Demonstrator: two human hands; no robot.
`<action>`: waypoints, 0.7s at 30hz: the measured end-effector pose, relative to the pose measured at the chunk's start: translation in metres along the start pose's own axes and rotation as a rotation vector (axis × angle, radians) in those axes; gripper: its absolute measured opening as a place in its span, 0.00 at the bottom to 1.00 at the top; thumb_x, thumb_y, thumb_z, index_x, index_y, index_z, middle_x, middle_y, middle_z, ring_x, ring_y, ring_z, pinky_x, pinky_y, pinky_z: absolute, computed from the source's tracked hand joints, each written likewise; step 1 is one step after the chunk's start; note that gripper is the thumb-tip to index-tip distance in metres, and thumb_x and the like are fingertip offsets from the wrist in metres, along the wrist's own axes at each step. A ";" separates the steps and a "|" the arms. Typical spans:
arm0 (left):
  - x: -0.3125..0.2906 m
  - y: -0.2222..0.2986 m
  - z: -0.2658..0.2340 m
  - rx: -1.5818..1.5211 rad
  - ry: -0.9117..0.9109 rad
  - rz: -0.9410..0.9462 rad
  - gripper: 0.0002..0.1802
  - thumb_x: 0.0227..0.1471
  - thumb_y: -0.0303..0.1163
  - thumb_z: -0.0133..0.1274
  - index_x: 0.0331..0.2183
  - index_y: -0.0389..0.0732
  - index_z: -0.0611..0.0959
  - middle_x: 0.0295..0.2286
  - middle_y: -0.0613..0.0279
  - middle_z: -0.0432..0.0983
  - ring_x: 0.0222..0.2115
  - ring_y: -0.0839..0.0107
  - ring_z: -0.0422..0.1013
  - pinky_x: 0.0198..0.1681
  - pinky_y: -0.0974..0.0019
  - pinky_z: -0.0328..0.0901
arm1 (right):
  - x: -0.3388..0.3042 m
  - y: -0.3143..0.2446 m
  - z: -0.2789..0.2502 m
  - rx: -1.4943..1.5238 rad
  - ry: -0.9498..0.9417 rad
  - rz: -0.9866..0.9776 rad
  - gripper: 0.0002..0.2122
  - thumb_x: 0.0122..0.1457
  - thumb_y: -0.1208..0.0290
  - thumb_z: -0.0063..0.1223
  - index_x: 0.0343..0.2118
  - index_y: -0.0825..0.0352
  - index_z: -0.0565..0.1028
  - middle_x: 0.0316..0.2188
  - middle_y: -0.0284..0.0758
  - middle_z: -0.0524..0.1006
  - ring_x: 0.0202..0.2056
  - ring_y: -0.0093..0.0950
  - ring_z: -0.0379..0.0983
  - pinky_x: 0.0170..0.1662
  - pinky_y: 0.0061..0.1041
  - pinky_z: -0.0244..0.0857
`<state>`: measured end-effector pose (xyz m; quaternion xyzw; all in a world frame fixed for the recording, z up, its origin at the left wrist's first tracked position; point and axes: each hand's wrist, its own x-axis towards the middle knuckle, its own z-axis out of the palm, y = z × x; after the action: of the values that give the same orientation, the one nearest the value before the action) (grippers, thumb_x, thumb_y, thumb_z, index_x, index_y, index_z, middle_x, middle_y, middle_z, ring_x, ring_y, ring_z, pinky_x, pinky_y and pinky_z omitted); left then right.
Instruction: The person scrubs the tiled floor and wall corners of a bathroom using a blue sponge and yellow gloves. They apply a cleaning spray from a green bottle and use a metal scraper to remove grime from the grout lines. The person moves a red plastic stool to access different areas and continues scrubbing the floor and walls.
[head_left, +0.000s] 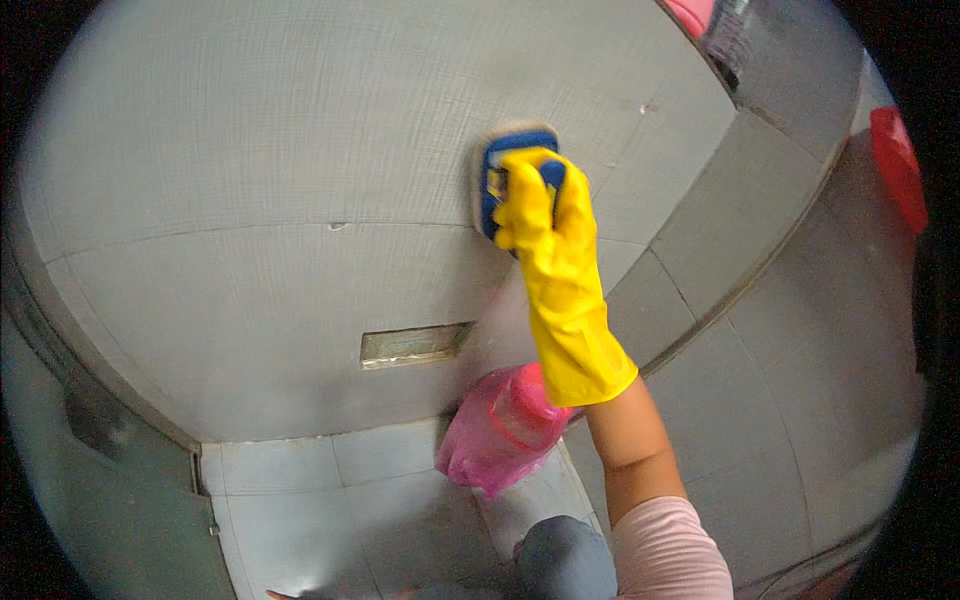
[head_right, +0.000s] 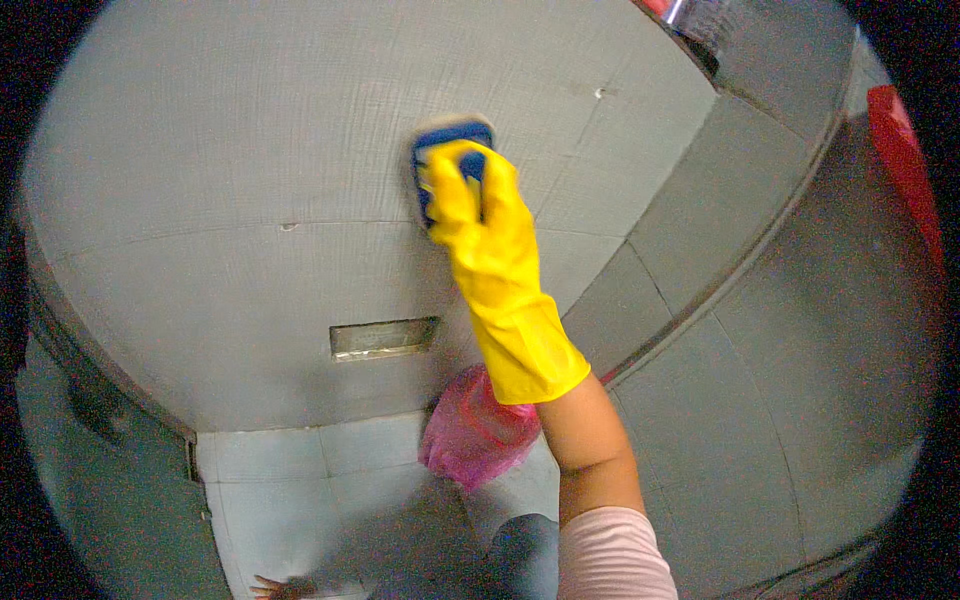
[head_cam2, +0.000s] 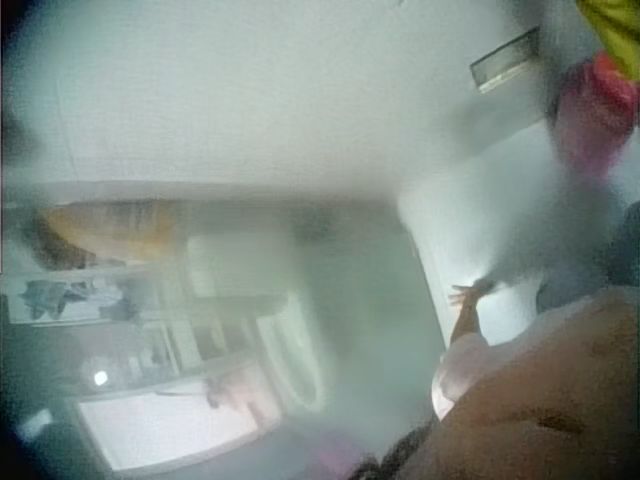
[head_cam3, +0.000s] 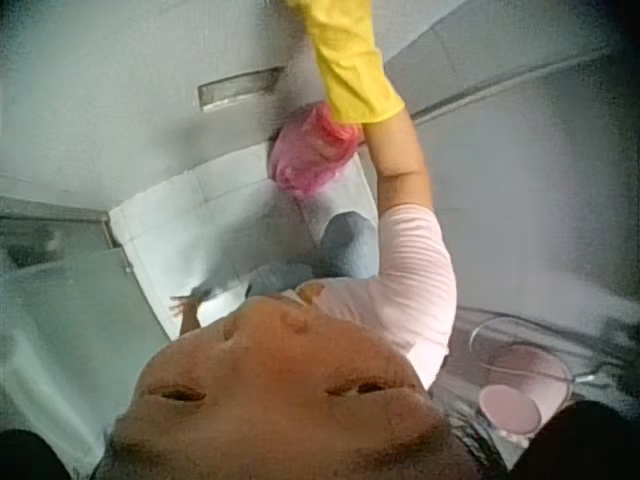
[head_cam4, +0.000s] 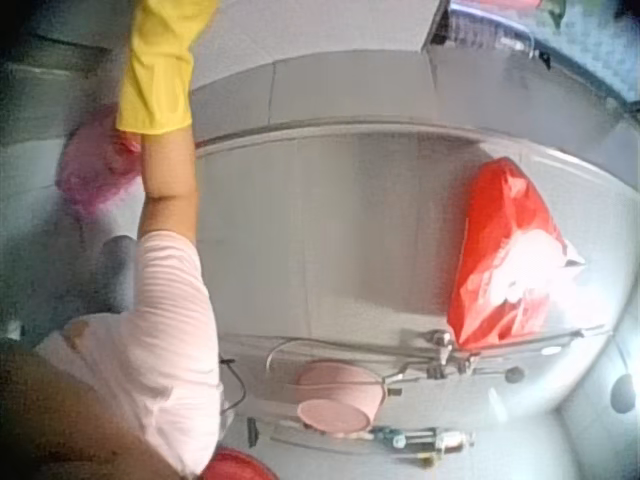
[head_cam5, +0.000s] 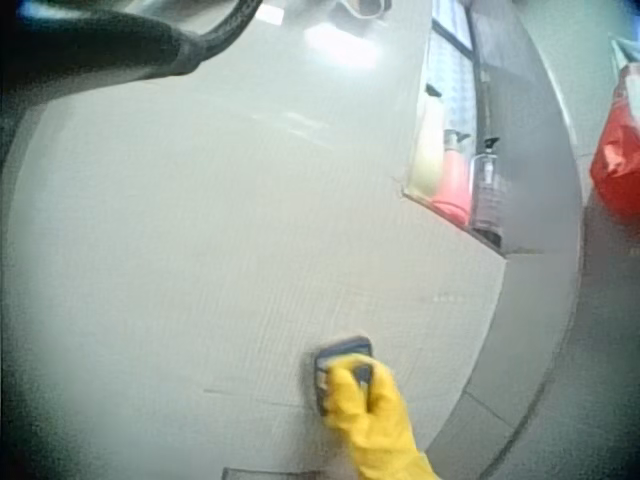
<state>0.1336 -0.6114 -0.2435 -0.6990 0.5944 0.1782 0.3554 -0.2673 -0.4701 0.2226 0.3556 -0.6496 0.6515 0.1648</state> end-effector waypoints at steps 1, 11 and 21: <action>-0.001 0.004 -0.004 0.000 0.007 0.017 0.74 0.19 0.55 0.66 0.57 0.55 0.32 0.59 0.54 0.27 0.58 0.45 0.32 0.55 0.42 0.45 | -0.003 0.008 -0.016 0.017 0.109 0.069 0.13 0.55 0.63 0.50 0.39 0.63 0.68 0.20 0.28 0.70 0.18 0.18 0.65 0.19 0.17 0.59; -0.017 0.052 -0.026 0.021 0.038 0.159 0.74 0.18 0.56 0.66 0.57 0.54 0.31 0.59 0.53 0.27 0.58 0.45 0.31 0.55 0.42 0.44 | -0.003 0.010 0.008 -0.297 0.091 -0.348 0.15 0.55 0.61 0.47 0.42 0.64 0.67 0.37 0.42 0.70 0.31 0.37 0.69 0.30 0.31 0.63; -0.030 0.083 -0.049 0.072 0.074 0.263 0.75 0.18 0.56 0.66 0.57 0.53 0.30 0.59 0.53 0.27 0.58 0.45 0.31 0.55 0.42 0.43 | 0.074 0.012 -0.087 -0.130 0.558 -0.116 0.19 0.57 0.53 0.42 0.40 0.67 0.65 0.26 0.37 0.71 0.23 0.33 0.69 0.27 0.27 0.64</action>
<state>0.0390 -0.6283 -0.2133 -0.6081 0.6995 0.1759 0.3317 -0.3485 -0.4060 0.2722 0.1879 -0.5982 0.6705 0.3966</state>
